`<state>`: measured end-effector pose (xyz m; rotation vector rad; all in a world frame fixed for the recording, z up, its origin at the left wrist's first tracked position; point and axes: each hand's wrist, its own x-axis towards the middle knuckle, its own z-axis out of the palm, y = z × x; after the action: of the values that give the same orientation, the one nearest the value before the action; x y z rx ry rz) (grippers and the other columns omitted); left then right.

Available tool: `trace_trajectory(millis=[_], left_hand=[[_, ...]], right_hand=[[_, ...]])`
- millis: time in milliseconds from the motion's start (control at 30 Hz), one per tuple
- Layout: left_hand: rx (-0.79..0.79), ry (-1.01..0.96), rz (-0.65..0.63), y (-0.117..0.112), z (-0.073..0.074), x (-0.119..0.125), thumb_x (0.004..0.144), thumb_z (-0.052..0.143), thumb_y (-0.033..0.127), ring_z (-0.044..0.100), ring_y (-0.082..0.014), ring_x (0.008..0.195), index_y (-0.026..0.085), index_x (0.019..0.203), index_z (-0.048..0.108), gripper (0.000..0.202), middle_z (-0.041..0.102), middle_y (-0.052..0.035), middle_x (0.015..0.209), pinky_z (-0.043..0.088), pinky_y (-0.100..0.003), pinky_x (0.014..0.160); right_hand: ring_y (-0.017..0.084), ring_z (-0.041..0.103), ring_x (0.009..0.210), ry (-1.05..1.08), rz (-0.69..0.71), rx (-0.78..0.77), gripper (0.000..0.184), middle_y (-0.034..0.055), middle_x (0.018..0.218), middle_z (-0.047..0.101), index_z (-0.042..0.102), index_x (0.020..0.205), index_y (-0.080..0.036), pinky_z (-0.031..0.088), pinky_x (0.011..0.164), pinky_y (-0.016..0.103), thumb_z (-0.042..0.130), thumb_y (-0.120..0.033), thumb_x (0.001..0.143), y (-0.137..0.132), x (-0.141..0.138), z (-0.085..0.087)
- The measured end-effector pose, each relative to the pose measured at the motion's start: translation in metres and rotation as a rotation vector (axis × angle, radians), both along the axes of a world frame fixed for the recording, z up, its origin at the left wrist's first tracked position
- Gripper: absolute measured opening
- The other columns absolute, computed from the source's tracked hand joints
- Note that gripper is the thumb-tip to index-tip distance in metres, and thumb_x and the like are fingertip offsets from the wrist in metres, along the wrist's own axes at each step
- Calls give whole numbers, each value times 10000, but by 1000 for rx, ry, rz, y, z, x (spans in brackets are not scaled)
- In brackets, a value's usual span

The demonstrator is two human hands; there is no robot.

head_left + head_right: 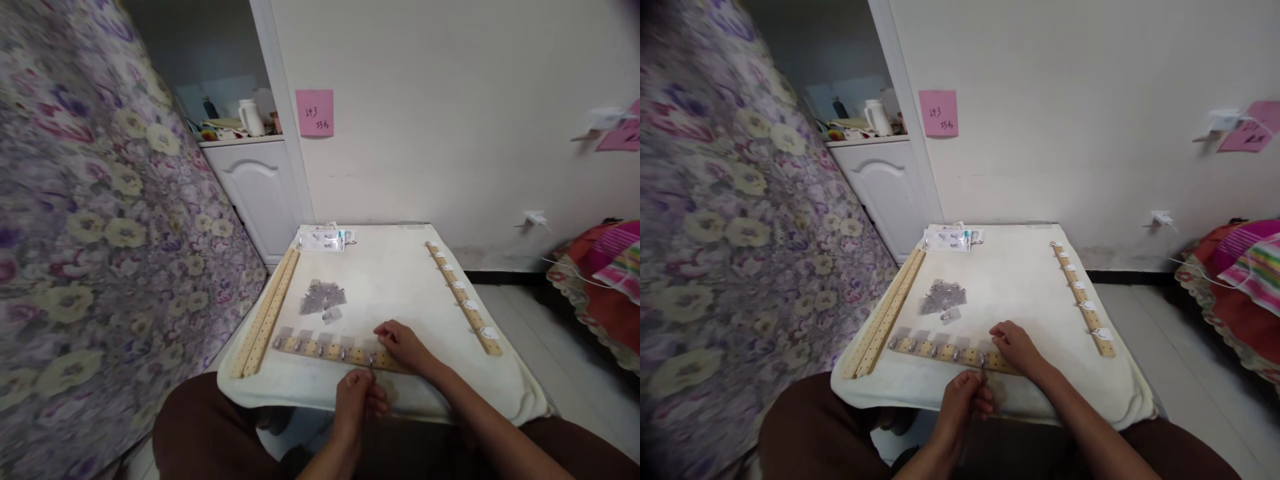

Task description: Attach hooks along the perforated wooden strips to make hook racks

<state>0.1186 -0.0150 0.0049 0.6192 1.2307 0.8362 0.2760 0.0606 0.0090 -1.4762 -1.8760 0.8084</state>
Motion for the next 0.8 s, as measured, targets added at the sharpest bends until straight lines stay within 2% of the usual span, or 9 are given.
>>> trace_trajectory(millis=[67, 133, 233, 300, 400, 467, 500, 667, 800], left_hand=[[15, 0, -85, -6, 5, -1, 661, 564, 473, 515, -106, 322, 186, 699, 455, 309, 606, 8, 487, 306, -178, 326], [53, 28, -181, -5, 18, -6, 674, 545, 481, 499, -112, 300, 188, 713, 461, 307, 594, 8, 466, 277, -180, 313], [234, 175, -244, 19, 48, -25, 718, 505, 473, 508, -113, 327, 189, 728, 469, 287, 596, 8, 496, 307, -190, 342], [438, 428, -208, 47, 69, -45, 756, 473, 413, 529, -117, 394, 189, 757, 496, 225, 602, 12, 556, 373, -214, 412], [720, 1071, -268, 90, 89, -72, 796, 453, 272, 613, -155, 732, 201, 829, 571, 143, 658, -24, 800, 428, -244, 675], [685, 1419, -369, 111, 91, -82, 801, 442, 202, 594, -169, 895, 206, 882, 586, 165, 655, -41, 949, 398, -250, 773], [657, 1485, -387, 117, 89, -83, 803, 439, 189, 586, -178, 927, 205, 905, 589, 182, 649, -51, 986, 391, -255, 785], [548, 1572, -454, 129, 74, -76, 808, 451, 220, 594, -200, 904, 206, 857, 620, 176, 668, -54, 932, 392, -260, 732], [521, 1603, -491, 131, 69, -69, 814, 440, 224, 596, -205, 890, 204, 836, 629, 192, 673, -63, 911, 387, -260, 696]], right_hand=[[167, 565, 793, -10, 0, -5, 208, 57, 865, 625, 633, 912, -170, 428, 737, 289, 488, -186, 764, -1, 4, 0], [168, 568, 789, -13, -4, -11, 204, 55, 861, 627, 632, 906, -173, 430, 734, 289, 488, -185, 762, -1, 7, 0], [164, 570, 761, -9, -15, -13, 196, 50, 841, 627, 631, 897, -173, 432, 714, 285, 494, -195, 757, 0, 10, 0], [163, 570, 741, -6, -16, -16, 196, 50, 819, 626, 630, 894, -170, 431, 696, 283, 495, -203, 755, 0, 11, 1], [163, 569, 720, 9, -18, -22, 201, 56, 807, 629, 630, 891, -160, 429, 674, 280, 490, -205, 754, 1, 11, 3], [163, 571, 724, 22, -20, -20, 200, 55, 814, 631, 631, 887, -164, 429, 677, 281, 490, -204, 752, 2, 12, 3], [164, 571, 728, 27, -21, -17, 198, 53, 816, 631, 631, 887, -168, 429, 681, 282, 491, -206, 752, 2, 12, 4], [165, 571, 719, 36, -26, -11, 197, 43, 795, 634, 630, 893, -180, 425, 671, 281, 495, -213, 754, 3, 14, 2], [165, 572, 709, 35, -22, -25, 196, 42, 775, 632, 629, 894, -177, 424, 663, 280, 496, -208, 754, 4, 14, 5]])
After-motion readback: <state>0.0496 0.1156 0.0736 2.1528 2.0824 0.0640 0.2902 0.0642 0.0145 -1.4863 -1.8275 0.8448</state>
